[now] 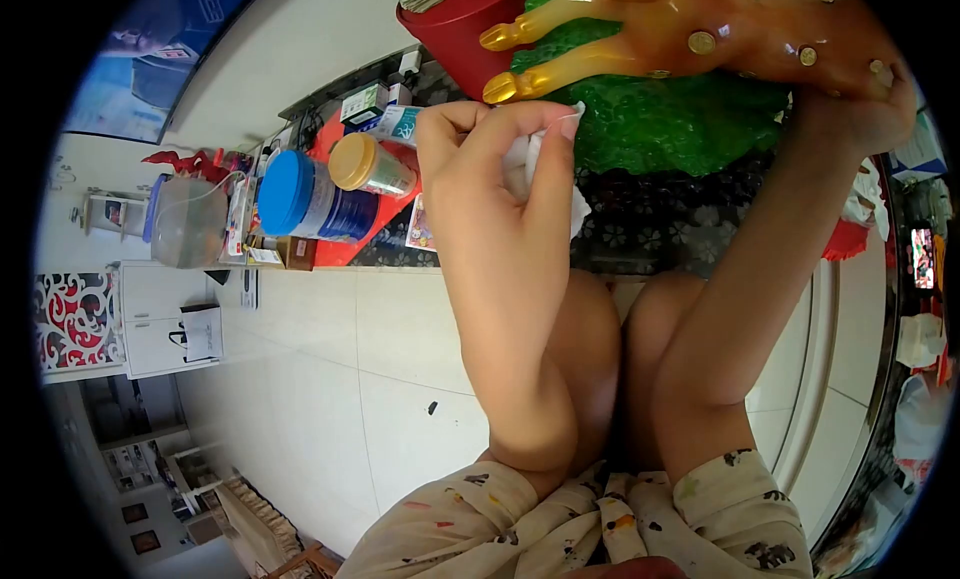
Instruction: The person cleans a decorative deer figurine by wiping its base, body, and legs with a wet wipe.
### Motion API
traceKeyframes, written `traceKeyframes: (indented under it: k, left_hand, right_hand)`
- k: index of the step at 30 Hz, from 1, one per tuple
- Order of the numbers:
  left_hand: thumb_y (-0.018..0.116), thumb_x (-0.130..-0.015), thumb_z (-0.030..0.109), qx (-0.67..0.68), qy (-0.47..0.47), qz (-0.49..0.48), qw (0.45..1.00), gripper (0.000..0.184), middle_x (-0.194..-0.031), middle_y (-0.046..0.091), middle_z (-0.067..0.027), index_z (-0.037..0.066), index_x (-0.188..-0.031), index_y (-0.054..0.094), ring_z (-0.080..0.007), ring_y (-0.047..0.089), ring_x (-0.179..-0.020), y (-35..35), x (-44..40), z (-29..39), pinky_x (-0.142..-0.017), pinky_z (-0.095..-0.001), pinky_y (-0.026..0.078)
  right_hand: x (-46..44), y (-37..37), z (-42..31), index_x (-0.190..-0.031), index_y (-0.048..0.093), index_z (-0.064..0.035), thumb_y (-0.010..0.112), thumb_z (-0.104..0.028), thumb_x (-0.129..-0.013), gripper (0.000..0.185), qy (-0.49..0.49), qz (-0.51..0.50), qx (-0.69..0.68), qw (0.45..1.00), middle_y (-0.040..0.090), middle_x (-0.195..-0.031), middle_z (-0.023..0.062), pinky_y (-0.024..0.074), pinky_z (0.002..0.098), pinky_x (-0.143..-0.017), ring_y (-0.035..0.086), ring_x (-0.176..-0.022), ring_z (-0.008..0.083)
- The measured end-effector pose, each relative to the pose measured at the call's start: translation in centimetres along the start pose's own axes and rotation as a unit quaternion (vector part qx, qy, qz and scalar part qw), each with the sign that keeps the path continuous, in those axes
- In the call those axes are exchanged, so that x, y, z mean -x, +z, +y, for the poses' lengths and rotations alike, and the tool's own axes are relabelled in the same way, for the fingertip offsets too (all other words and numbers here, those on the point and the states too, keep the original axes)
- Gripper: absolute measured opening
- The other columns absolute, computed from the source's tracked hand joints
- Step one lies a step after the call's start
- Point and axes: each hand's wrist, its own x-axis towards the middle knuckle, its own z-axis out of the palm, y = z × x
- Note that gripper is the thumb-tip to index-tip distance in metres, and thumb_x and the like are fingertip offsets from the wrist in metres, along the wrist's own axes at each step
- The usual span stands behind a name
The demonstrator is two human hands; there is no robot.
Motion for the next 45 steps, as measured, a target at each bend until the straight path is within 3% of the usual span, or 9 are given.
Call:
traceKeyframes:
  k: [9, 12, 16, 36, 39, 45]
  left_hand:
    - [0.078, -0.090, 0.009, 0.012, 0.039, -0.030, 0.999, 0.008, -0.092, 0.056, -0.0014, 0.007, -0.098, 0.078, -0.0143, 0.050, -0.089, -0.6, -0.4, -0.8, -0.077, -0.0250, 0.040]
    - [0.079, -0.090, 0.010, 0.021, 0.039, -0.026, 0.999, 0.009, -0.091, 0.056, -0.0016, 0.007, -0.098, 0.078, -0.0145, 0.050, -0.090, -0.7, -0.3, -0.7, -0.077, -0.0254, 0.040]
    - [0.079, -0.090, 0.010, 0.009, 0.033, -0.023, 0.999, 0.009, -0.090, 0.057, -0.0020, 0.007, -0.098, 0.078, -0.0149, 0.051, -0.089, -0.6, -0.2, -0.4, -0.077, -0.0256, 0.040]
    - [0.075, -0.090, 0.003, -0.007, 0.021, -0.001, 1.000, 0.008, -0.092, 0.064, -0.0055, 0.005, -0.098, 0.077, -0.0148, 0.057, -0.081, 0.5, 0.6, 1.2, -0.068, -0.0260, 0.044]
    - [0.071, -0.091, 0.001, 0.009, 0.011, -0.011, 1.000, 0.005, -0.094, 0.054, -0.0125, 0.002, -0.096, 0.072, -0.0254, 0.059, -0.072, 0.7, 0.7, 1.4, -0.062, -0.0344, 0.048]
    - [0.072, -0.090, 0.002, -0.016, 0.032, 0.012, 0.999, 0.005, -0.095, 0.053, -0.0129, 0.002, -0.094, 0.070, -0.0310, 0.061, -0.075, 1.4, 1.0, 1.7, -0.062, -0.0397, 0.048]
  right_hand:
    - [0.1, 0.1, -0.2, -0.114, 0.061, 0.0028, 0.041, -0.032, -0.099, 0.043, -0.010, -0.003, 0.016, 1.000, 0.071, -0.103, 0.0192, 0.0592, 0.0453, -0.085, 0.070, -0.092, 0.0351]
    - [0.0, 0.1, -0.5, -0.115, 0.061, 0.0028, 0.042, -0.032, -0.099, 0.043, 0.016, 0.035, 0.011, 0.999, 0.070, -0.104, 0.0196, 0.0593, 0.0455, -0.085, 0.070, -0.091, 0.0353]
    - [0.2, 0.2, 0.0, -0.115, 0.060, 0.0030, 0.043, -0.032, -0.098, 0.042, -0.025, 0.003, 0.025, 0.999, 0.070, -0.104, 0.0196, 0.0594, 0.0454, -0.085, 0.070, -0.091, 0.0353]
    - [-0.2, 0.2, -0.4, -0.115, 0.061, 0.0045, 0.042, -0.029, -0.099, 0.041, 0.006, 0.020, -0.004, 1.000, 0.071, -0.102, 0.0203, 0.0595, 0.0463, -0.085, 0.070, -0.090, 0.0366]
    - [0.0, 0.1, -0.1, -0.115, 0.061, 0.0044, 0.042, -0.027, -0.099, 0.040, -0.028, -0.010, 0.017, 0.999, 0.071, -0.103, 0.0204, 0.0600, 0.0465, -0.084, 0.070, -0.089, 0.0369]
    - [0.1, 0.0, -0.1, -0.114, 0.061, 0.0037, 0.042, -0.026, -0.099, 0.038, -0.050, -0.029, 0.033, 0.998, 0.071, -0.102, 0.0205, 0.0602, 0.0473, -0.082, 0.070, -0.088, 0.0372]
